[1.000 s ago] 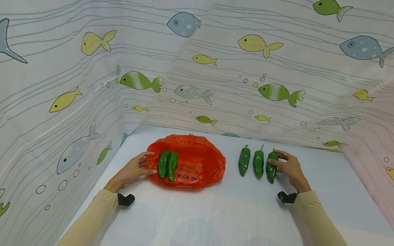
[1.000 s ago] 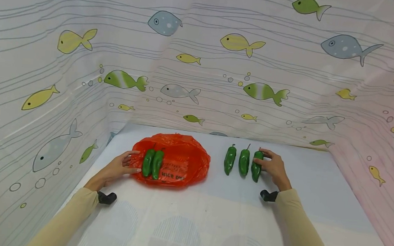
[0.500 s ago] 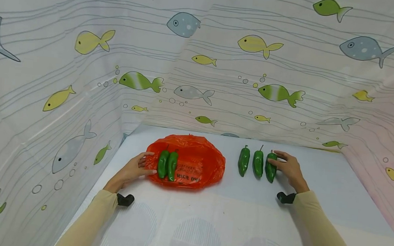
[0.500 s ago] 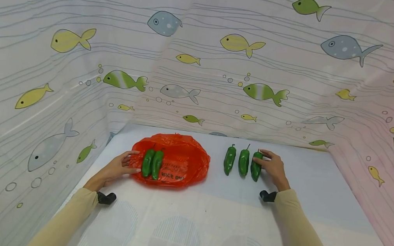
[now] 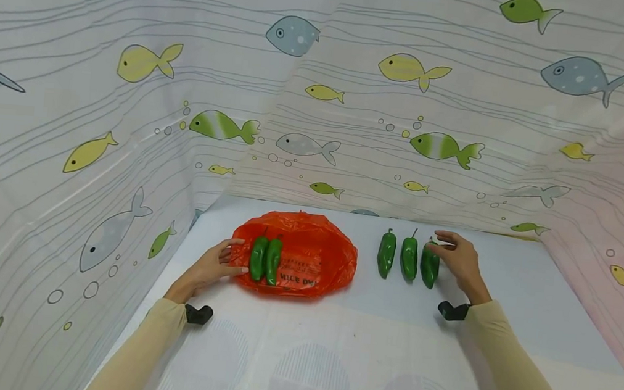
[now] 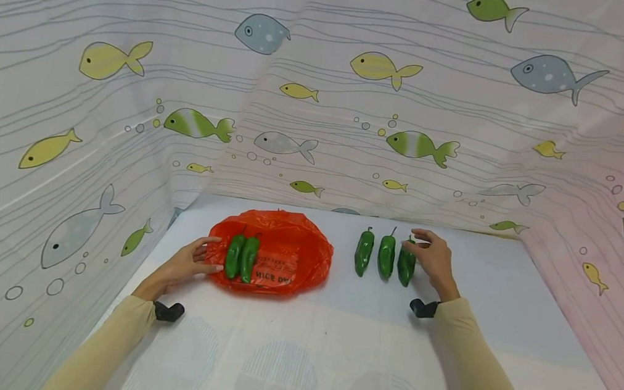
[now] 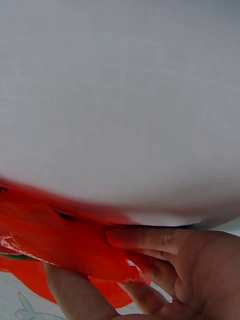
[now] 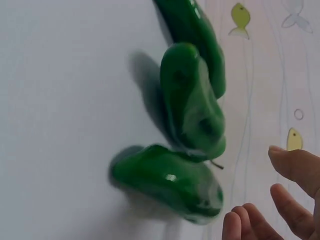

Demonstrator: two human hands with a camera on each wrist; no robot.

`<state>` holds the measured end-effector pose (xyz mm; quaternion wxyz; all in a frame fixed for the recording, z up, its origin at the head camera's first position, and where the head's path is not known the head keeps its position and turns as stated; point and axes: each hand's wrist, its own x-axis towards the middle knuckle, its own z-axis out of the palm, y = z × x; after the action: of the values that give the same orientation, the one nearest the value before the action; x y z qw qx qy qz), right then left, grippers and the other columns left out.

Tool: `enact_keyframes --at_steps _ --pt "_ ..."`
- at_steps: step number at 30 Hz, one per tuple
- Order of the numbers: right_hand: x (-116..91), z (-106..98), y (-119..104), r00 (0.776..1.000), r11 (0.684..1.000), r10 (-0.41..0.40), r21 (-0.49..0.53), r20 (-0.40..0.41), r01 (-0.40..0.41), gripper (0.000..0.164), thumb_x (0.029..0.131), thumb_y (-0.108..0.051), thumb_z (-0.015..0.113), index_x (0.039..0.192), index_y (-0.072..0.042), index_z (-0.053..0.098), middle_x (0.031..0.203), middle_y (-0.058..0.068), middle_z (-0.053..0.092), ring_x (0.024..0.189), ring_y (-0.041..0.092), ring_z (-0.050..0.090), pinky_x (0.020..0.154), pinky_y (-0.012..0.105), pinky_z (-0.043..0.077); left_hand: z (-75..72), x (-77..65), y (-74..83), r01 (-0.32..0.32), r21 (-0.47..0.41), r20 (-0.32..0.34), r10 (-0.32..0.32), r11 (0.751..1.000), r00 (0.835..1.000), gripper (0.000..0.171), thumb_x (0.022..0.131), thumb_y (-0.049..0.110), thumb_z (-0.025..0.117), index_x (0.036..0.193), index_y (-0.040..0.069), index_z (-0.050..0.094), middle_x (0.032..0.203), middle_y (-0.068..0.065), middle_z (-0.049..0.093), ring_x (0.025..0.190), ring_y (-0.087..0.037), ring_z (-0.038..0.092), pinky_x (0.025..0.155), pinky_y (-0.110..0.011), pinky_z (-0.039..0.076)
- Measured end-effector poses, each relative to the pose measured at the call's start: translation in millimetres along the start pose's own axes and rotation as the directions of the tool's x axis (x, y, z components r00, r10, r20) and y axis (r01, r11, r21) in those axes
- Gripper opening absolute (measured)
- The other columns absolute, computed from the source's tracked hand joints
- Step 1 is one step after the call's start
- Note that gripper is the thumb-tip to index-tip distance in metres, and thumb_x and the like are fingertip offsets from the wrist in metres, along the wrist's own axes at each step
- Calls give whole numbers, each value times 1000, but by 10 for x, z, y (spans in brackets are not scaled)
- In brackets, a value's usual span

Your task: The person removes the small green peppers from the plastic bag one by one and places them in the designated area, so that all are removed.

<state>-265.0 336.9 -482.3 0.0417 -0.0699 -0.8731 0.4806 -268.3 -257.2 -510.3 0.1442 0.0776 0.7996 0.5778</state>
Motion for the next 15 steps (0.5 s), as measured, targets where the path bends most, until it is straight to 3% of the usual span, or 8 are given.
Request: enact_keyframes --at_steps 15 --pt "-96 326 -477 990 993 -120 -4 78 121 60 97 -34 74 147 -8 54 145 18 56 128 38 54 100 55 49 -5 0 4 15 9 0 -15 1000 1000 81 88 13 83 156 10 37 159 -27 31 147 -50 27 119 -61 26"
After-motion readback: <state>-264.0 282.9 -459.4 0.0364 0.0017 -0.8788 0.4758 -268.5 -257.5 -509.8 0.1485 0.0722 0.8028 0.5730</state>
